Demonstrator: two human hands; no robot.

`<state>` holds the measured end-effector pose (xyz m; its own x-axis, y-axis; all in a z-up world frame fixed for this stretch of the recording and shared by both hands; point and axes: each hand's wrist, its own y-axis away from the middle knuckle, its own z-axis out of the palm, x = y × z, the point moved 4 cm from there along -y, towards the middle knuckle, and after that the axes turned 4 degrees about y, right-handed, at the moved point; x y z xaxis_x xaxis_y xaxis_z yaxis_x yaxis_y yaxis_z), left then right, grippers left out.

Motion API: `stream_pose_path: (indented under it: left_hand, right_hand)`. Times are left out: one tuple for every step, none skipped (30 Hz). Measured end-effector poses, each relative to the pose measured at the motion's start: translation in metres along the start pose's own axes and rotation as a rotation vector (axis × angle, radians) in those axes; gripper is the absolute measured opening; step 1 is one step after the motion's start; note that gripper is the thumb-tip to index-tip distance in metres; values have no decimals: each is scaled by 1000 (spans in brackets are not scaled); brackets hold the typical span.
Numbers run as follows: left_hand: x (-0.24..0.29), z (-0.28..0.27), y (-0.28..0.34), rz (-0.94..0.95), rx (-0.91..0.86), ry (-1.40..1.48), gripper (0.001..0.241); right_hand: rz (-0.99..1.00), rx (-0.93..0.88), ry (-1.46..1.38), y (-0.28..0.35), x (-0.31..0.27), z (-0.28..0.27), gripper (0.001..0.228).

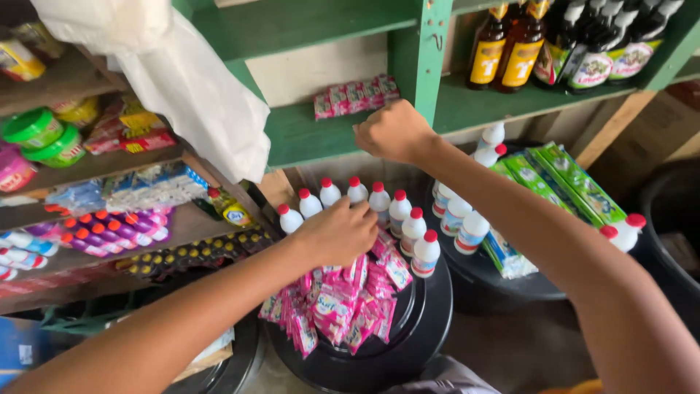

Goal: Wiping individual detergent packets with a cloth and arranging them neatly on a grocery store shelf.

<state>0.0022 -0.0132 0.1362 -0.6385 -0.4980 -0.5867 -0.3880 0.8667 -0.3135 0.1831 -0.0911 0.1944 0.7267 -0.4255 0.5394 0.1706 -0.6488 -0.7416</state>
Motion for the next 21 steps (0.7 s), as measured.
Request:
stream_pose_path:
  left_hand:
    - [-4, 17, 9, -2, 2, 16, 6]
    - [-8, 37, 16, 23, 1, -29, 8]
    - [-11, 56, 23, 48, -1, -74, 10]
    - [-23, 73, 31, 43, 1, -57, 10]
    - [-39, 93, 39, -44, -58, -105, 8]
    - [-53, 113, 47, -128, -121, -151, 21]
    - [-63, 115, 46, -130, -122, -131, 21]
    - [-82, 111, 44, -211, 14, -180, 6]
    - [-101, 106, 43, -293, 150, -229, 11]
    - [-108, 78, 33, -297, 149, -227, 11]
    - [-117, 51, 23, -369, 93, -299, 12]
    - [-124, 24, 14, -444, 33, -369, 16]
    - [-129, 17, 9, -450, 29, -364, 16]
    - [-133, 8, 6, -469, 85, -324, 14]
    - [-138, -1, 3, -488, 141, -284, 13]
    - [-134, 1, 4, -505, 124, -280, 13]
    - [-131, 6, 5, -506, 52, -183, 13]
    - [-127, 12, 10, -513, -25, -86, 14]
    - [-115, 18, 17, -536, -47, -84, 14]
    - [-99, 27, 24, -502, -94, -67, 15]
    - [-84, 37, 31, -468, -139, -47, 15]
  right_hand:
    - [4, -14, -6, -3, -12, -16, 41]
    - [-83, 5, 9, -6, -25, -33, 41]
    - [-170, 25, 24, -10, -38, -50, 42]
    - [-168, 10, 13, -11, -52, -68, 42]
    - [-186, 0, -33, -13, -65, -86, 41]
    - [-200, -10, -82, -15, -78, -104, 41]
    - [-194, -26, -93, -14, -93, -118, 41]
    - [-249, 3, -153, -16, -106, -132, 41]
    - [-304, 33, -213, -18, -119, -146, 40]
    - [-306, 31, -217, -10, -128, -147, 40]
    - [-331, -77, -240, -2, -137, -144, 27]
    - [-357, -187, -266, 8, -147, -142, 16]
    - [-359, -191, -275, 19, -148, -131, 16]
    - [-381, -321, -284, 32, -152, -114, 11]
    - [-403, -451, -292, 46, -156, -98, 8]
    - [-413, -447, -315, 49, -148, -88, 8]
    - [-447, -692, -317, 57, -143, -69, 9]
    - [-486, -931, -317, 67, -139, -48, 12]
    - [-507, -921, -343, 69, -132, -36, 12]
    - [-398, -1028, -322, 74, -123, -19, 22]
    - [-288, -1134, -298, 80, -114, -1, 36]
